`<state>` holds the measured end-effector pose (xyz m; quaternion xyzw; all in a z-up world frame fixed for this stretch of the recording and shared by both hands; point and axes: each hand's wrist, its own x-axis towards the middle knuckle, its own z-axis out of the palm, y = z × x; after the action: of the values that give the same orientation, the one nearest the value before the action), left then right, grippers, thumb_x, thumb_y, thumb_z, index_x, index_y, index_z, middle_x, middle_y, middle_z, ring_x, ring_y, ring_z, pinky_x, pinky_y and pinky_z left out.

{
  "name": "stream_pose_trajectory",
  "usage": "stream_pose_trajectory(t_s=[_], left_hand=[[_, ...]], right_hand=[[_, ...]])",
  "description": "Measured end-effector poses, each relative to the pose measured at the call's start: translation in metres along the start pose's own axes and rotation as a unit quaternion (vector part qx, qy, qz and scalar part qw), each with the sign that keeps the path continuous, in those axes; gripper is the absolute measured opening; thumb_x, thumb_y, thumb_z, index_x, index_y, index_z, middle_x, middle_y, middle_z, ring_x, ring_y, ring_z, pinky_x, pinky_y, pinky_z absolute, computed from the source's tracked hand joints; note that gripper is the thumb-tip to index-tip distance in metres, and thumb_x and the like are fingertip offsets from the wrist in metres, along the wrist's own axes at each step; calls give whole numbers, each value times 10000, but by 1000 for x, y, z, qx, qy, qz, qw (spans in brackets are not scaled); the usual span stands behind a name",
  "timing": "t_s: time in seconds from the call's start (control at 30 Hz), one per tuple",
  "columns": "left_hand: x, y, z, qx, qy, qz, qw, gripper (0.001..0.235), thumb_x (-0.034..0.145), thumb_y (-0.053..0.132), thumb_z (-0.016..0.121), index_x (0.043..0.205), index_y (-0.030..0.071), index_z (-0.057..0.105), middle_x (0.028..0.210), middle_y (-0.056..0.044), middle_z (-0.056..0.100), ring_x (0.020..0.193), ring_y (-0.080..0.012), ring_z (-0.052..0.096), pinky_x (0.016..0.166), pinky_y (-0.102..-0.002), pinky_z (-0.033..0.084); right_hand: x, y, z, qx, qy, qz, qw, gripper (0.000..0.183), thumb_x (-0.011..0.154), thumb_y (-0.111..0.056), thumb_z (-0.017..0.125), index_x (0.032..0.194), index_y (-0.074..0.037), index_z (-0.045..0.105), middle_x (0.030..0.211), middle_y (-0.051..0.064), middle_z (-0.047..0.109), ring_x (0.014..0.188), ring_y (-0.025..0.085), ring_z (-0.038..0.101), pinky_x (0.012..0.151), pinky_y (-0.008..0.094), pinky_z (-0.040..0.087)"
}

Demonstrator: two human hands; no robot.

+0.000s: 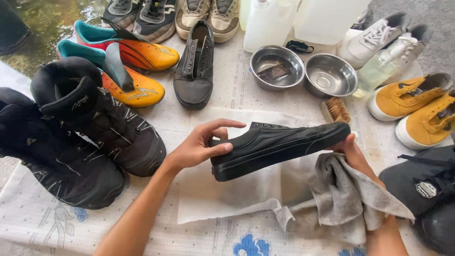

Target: The person scrubs a black shoe with a soapy sponge, wipes it with a cloth, and then scrubs the sole with the sponge again. The shoe is held in one hand while the other hand performs the cleaning actions.

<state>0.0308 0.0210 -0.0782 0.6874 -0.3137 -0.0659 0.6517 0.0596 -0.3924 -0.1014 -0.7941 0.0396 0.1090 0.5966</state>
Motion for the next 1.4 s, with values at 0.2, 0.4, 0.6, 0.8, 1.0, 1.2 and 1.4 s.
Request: stream_pose_trajectory(t_s=[0.2, 0.4, 0.6, 0.8, 1.0, 1.2, 1.4], left_hand=[[1, -5, 10, -47, -53, -29, 997, 794, 821, 356, 846, 1518, 150, 528, 946, -182, 757, 797, -250, 654, 669, -345, 605], [5, 26, 0, -47, -81, -34, 995, 698, 852, 227, 816, 1493, 149, 551, 1188, -244, 751, 1085, -446, 724, 928, -521, 598], [-8, 88, -18, 63, -93, -65, 992, 667, 859, 282, 763, 1468, 147, 529, 1255, -76, 760, 1207, -170, 705, 1000, -299, 548], [-2, 86, -24, 70, -164, -104, 978, 776, 837, 232, 681, 1556, 153, 400, 1589, -3, 469, 1416, -134, 445, 1213, -368, 285], [15, 84, -22, 106, -172, -151, 968, 881, 805, 579, 664, 1570, 245, 382, 1620, 42, 438, 1374, -136, 450, 1095, -349, 366], [32, 85, -7, 186, -171, -122, 960, 761, 830, 484, 701, 1524, 269, 476, 1365, 126, 634, 732, -127, 395, 643, -265, 368], [34, 77, 0, 130, -122, -107, 978, 505, 827, 355, 757, 1285, 149, 707, 1258, -18, 758, 1134, -123, 699, 985, -270, 528]], right_hand=[[4, -1, 14, 21, -60, -14, 998, 958, 937, -771, 226, 1462, -48, 571, 1022, 216, 749, 826, 287, 667, 879, 462, 511], [-4, -3, 2, -15, -40, -61, 997, 976, 916, -804, 239, 1486, -71, 542, 830, 147, 692, 671, 229, 593, 714, 401, 493], [-29, -16, 28, 152, -104, -19, 983, 857, 849, -728, 466, 1499, -170, 484, 835, 145, 659, 549, 205, 567, 450, 370, 486], [-40, -18, 47, 124, -73, 52, 988, 637, 914, -609, 426, 1283, -102, 534, 815, 101, 452, 593, 186, 419, 471, 356, 387], [-57, -64, 57, 118, -132, 13, 984, 658, 858, -588, 466, 1358, -161, 499, 973, 121, 510, 686, 168, 444, 521, 359, 487], [-56, -62, 62, 81, -113, 16, 990, 757, 798, -645, 426, 1336, -121, 515, 1180, 89, 580, 1087, 173, 556, 954, 298, 404], [-34, -32, 54, 38, -172, 7, 984, 742, 843, -672, 323, 1368, -172, 480, 1236, 89, 670, 1153, 238, 681, 759, 313, 459]])
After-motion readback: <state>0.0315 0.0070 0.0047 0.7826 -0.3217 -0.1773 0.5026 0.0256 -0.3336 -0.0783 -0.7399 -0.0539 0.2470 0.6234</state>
